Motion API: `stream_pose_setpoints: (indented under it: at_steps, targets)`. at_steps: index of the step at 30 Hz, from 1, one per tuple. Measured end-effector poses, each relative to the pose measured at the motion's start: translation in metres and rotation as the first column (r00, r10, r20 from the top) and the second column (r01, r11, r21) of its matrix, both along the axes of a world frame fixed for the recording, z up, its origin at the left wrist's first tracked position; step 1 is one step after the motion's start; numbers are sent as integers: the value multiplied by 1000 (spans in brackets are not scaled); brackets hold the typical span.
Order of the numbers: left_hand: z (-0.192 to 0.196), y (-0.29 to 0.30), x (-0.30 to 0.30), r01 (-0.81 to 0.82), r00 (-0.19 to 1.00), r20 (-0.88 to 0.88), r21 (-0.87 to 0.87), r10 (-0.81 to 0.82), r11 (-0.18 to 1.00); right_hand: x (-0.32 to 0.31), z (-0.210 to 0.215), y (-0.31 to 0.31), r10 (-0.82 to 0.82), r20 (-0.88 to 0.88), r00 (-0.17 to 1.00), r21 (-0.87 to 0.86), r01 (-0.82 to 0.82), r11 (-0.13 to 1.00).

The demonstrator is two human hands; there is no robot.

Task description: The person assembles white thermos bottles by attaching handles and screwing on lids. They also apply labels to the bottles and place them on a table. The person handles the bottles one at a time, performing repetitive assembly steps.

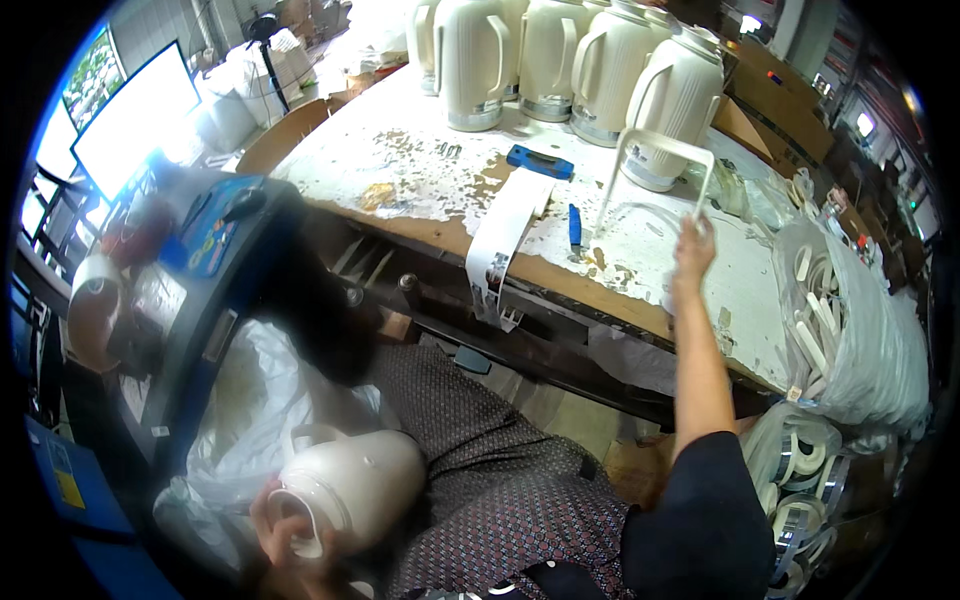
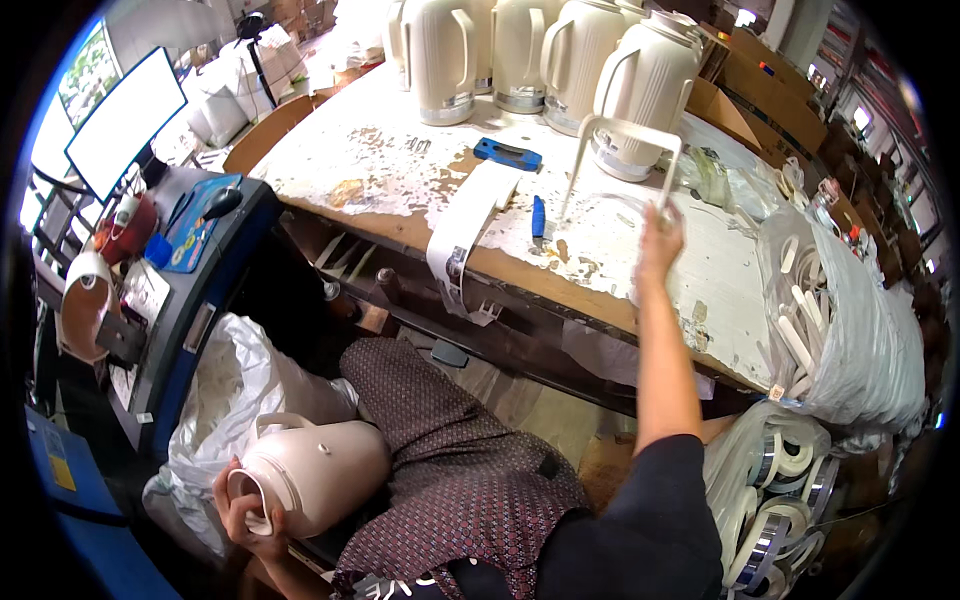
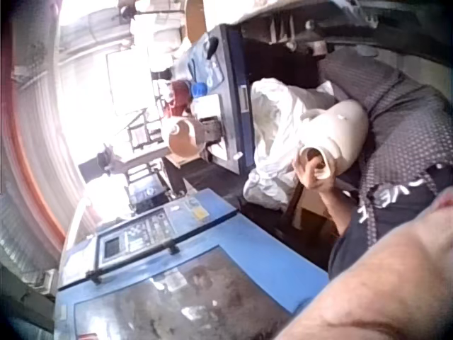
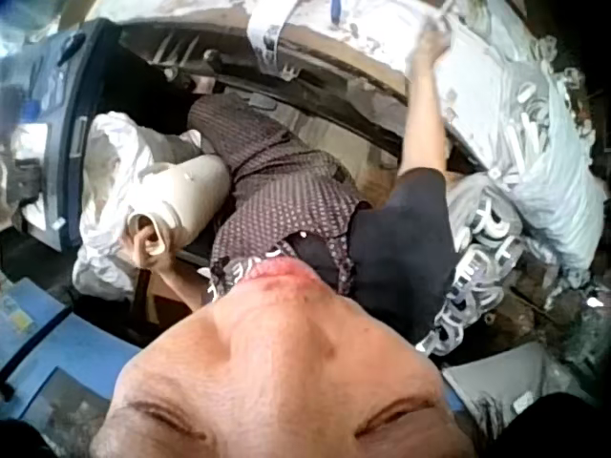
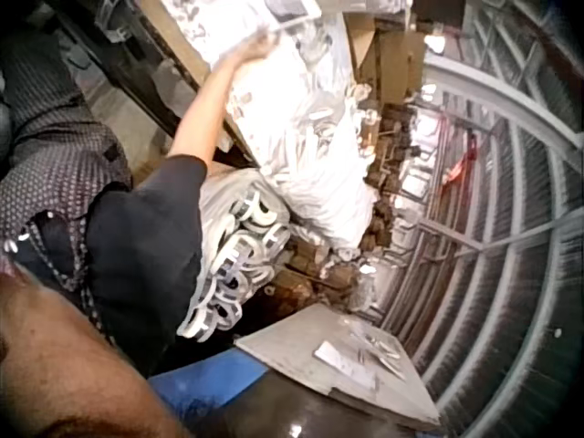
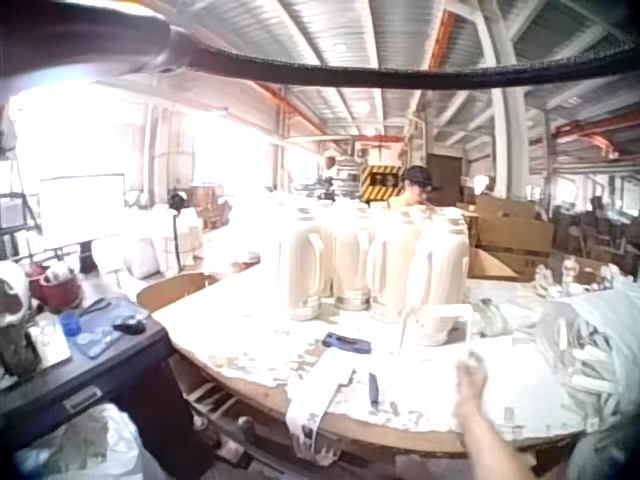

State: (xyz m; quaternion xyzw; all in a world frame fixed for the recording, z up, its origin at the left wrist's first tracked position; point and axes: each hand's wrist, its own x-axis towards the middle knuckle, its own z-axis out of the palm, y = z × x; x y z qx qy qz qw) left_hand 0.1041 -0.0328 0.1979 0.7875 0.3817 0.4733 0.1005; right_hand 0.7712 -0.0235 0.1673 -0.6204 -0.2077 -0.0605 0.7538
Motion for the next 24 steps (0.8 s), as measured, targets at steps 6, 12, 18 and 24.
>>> stream_pose_setpoints:
  at_steps: [6,12,18,24]
  targets:
    - [-2,-21,13,-73,994,81,-42,76,996,-307,-8,137,861,-329,388,481,-715,506]
    - [-22,-37,-8,-23,983,177,-102,41,994,-470,-33,42,723,-625,-294,337,-937,-89]
    - [-27,-40,-9,-18,985,172,-75,31,997,-482,-22,40,668,-694,-268,271,-957,-103]
    - [-21,-30,-5,179,965,213,-93,-156,979,-472,-33,54,935,-334,-120,-46,-989,-144]
